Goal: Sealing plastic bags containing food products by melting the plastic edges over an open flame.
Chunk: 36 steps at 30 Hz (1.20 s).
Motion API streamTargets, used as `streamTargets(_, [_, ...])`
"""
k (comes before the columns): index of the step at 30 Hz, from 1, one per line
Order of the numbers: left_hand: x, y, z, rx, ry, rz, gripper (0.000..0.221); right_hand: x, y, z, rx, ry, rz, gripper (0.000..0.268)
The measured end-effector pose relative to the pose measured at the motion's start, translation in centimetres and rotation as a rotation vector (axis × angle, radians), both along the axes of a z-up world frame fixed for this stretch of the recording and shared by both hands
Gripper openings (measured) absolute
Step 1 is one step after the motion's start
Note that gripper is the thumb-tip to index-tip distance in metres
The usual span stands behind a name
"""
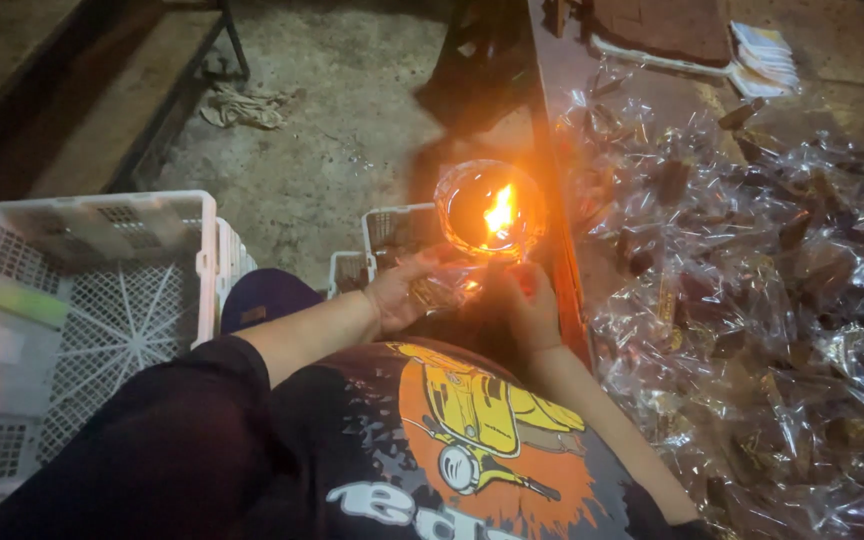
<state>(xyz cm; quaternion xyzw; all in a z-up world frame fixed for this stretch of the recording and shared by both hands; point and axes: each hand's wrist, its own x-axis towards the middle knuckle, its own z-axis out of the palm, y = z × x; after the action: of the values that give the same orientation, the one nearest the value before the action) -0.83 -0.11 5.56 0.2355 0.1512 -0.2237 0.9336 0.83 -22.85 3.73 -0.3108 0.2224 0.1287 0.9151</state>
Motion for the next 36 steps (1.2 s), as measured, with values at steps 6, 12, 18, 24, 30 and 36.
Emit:
streamTargets(6, [-1.5, -0.8, 2.3, 0.048, -0.248, -0.127, 0.061, -2.4, 1.5, 4.3, -0.737, -0.24, 0.133, 0.024])
streamTargets(12, [-0.5, -0.3, -0.8, 0.004, -0.13, -0.139, 0.045, -9.1, 9.1, 19.5, -0.851, -0.178, 0.101, 0.017])
streamTargets(18, [-0.4, -0.7, -1.0, 0.067, -0.095, -0.125, 0.048, -2.6, 1.3, 3.0, -1.252, -0.337, 0.327, 0.03])
streamTargets(24, [-0.2, -0.2, -0.4, 0.236, -0.069, -0.075, 0.037, -0.7, 0.1, 1.3, -1.489, -0.367, 0.094, 0.033])
streamTargets(30, [-0.1, -0.1, -0.2, 0.278, -0.129, -0.066, 0.041, -0.9, -0.3, 1.2, -1.467, -0.604, -0.09, 0.019])
streamTargets(36, [0.5, -0.3, -1.5, 0.276, -0.119, -0.043, 0.046, -0.9, -0.4, 1.0, -1.468, -0.667, 0.007, 0.017])
